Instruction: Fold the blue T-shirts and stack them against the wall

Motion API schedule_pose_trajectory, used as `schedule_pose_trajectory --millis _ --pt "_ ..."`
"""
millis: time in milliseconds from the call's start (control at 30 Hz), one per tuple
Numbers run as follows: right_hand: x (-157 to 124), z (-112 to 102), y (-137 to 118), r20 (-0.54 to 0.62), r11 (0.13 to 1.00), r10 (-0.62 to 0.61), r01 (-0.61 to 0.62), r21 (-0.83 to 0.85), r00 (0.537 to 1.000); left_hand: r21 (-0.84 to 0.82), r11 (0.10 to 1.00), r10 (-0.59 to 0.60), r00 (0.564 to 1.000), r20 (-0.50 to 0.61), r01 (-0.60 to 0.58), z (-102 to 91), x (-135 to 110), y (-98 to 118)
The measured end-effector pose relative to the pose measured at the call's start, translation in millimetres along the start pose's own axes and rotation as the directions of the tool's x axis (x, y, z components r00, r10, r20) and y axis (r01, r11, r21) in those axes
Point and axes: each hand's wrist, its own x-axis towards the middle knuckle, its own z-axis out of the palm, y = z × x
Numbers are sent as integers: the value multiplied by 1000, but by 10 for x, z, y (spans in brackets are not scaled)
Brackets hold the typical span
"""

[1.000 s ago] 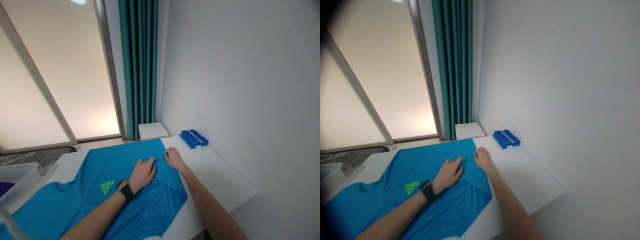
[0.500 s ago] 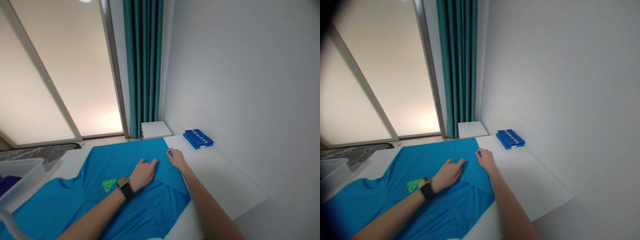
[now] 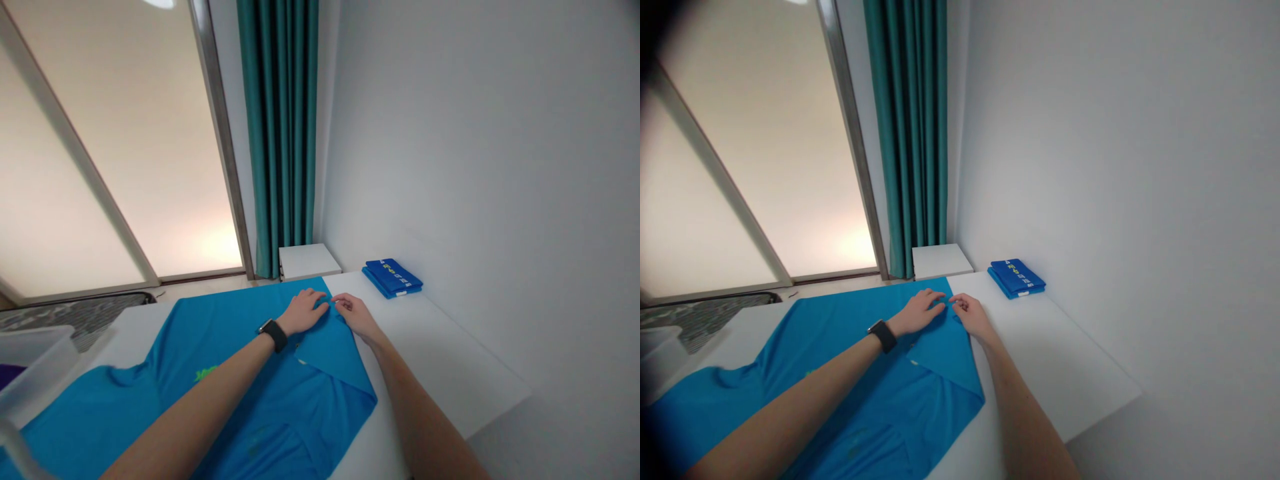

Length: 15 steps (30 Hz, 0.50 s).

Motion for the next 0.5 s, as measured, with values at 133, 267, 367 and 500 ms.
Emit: schedule_pose_trajectory --millis 133,267,367,500 --pt "-6 -12 -29 -5 998 17 -16 66 1000 -83 996 -13 999 30 15 75 129 77" --pt "-10 -16 -8 15 999 47 -47 15 999 -182 983 8 1000 -27 -12 102 139 51" --pt "-9 -18 21 28 998 37 -36 -58 999 -270 963 -31 991 -128 -5 121 107 -13" --pt "-9 -17 48 53 982 7 3 -187 999 -217 972 -123 983 -139 91 155 33 -76"
